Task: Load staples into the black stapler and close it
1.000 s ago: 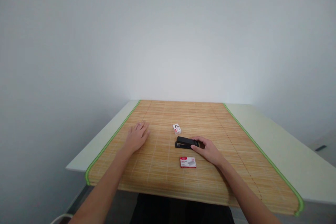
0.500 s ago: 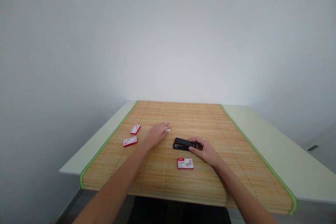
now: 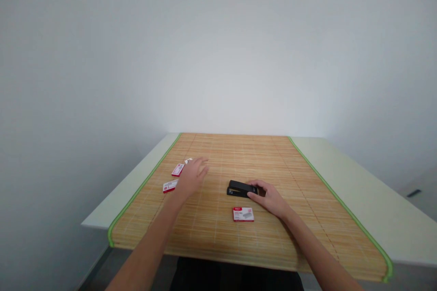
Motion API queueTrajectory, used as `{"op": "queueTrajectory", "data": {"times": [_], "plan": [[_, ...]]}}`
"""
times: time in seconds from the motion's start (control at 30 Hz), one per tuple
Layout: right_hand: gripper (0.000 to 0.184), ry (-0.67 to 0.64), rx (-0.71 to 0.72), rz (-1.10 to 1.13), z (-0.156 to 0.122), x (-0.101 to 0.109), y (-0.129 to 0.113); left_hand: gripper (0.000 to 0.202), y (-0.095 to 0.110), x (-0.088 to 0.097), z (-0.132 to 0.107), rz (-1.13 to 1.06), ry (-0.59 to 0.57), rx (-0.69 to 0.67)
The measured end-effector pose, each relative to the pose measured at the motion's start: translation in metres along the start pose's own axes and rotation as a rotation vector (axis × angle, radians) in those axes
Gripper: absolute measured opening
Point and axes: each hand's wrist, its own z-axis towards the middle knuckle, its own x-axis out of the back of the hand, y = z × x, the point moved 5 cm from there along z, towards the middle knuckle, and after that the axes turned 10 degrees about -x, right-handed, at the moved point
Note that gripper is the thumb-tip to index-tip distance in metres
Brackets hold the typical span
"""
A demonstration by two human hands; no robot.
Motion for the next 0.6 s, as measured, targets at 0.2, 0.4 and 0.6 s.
{"op": "queueTrajectory", "data": {"times": [0.2, 0.4, 0.6], "plan": [[0.036, -0.004, 0.025, 0.001, 0.0, 0.0, -0.001, 0.021, 0.149, -0.029, -0.046, -0.318, -0.197, -0.423], [0.037, -0.008, 0.027, 0.007, 0.002, -0.001, 0.002, 0.028, 0.149, -0.058, -0.068, -0.222, -0.246, -0.445], [0.037, -0.018, -0.004, 0.009, 0.002, -0.001, 0.002, 0.029, 0.059, -0.036, -0.067, -0.096, -0.13, -0.218]]}}
